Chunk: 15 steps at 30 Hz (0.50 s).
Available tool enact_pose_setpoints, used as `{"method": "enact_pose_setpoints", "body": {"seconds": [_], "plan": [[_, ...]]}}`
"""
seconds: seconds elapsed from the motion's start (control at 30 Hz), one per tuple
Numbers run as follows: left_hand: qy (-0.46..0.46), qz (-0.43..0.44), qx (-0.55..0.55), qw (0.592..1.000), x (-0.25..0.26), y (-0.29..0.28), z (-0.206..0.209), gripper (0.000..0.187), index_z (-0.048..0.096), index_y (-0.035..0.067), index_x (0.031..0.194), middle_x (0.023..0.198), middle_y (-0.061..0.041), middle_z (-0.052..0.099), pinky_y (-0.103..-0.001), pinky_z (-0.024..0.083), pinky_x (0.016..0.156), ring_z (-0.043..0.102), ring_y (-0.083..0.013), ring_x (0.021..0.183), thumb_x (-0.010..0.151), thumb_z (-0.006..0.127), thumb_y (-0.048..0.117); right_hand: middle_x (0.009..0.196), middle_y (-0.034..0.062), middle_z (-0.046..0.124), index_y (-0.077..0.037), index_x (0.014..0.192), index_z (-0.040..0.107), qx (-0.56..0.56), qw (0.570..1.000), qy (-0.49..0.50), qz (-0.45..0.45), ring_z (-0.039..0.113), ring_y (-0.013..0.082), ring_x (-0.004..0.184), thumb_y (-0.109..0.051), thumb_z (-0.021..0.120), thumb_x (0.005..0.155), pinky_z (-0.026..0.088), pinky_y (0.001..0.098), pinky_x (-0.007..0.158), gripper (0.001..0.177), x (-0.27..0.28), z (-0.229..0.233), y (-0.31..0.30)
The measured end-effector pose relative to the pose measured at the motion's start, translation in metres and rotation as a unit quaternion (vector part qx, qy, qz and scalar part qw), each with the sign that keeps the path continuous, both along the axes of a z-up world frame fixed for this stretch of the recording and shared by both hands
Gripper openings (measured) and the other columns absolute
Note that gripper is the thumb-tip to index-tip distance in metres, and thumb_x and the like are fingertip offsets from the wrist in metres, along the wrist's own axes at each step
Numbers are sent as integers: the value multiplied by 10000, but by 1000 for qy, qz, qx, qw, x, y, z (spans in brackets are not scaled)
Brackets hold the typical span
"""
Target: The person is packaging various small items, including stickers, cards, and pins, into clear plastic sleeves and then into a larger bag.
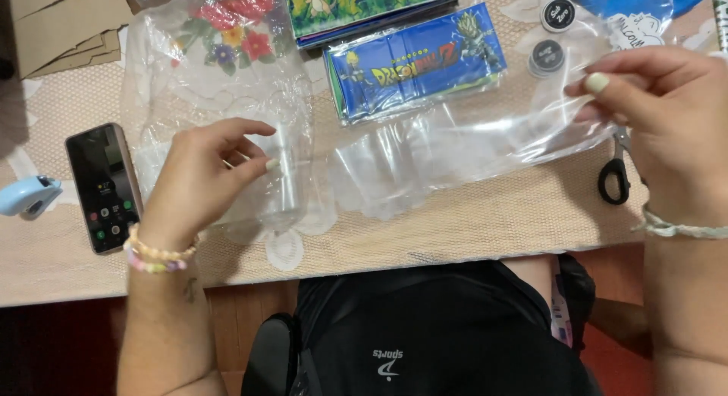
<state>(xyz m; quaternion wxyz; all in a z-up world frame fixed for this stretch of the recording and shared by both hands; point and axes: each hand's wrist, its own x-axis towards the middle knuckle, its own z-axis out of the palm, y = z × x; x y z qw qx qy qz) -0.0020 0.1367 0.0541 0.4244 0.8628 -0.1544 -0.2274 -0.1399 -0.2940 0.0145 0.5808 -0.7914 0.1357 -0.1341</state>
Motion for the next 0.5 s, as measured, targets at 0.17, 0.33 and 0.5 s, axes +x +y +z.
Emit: {"method": "enact_pose_setpoints", "body": {"seconds": [0.17, 0.33, 0.5], "plan": [[-474, -64, 137, 868, -23, -50, -8, 304, 655, 46, 1237, 1114, -93, 695, -382, 541, 935, 639, -273, 1081, 960, 735, 144, 997, 174, 723, 41, 1116, 653, 83, 993, 74, 42, 720, 189, 826, 20, 664, 973, 620, 231, 762, 144, 14, 2, 61], [-321, -212, 83, 919, -26, -123, -4, 1002, 259, 60, 1530, 1541, -192, 454, -518, 292, 1203, 368, -398, 1452, 805, 882, 357, 1003, 158, 725, 53, 1110, 667, 1, 994, 38, 105, 717, 180, 866, 15, 673, 975, 613, 242, 829, 140, 24, 19, 80], [-232, -199, -149, 940, 0, -163, -43, 745, 410, 119, 1398, 1261, -96, 677, -383, 550, 1005, 666, -243, 1191, 834, 882, 236, 948, 69, 742, -16, 995, 743, -161, 970, 25, 179, 653, 99, 811, -54, 744, 936, 525, 218, 762, 70, 32, 26, 73]]}}
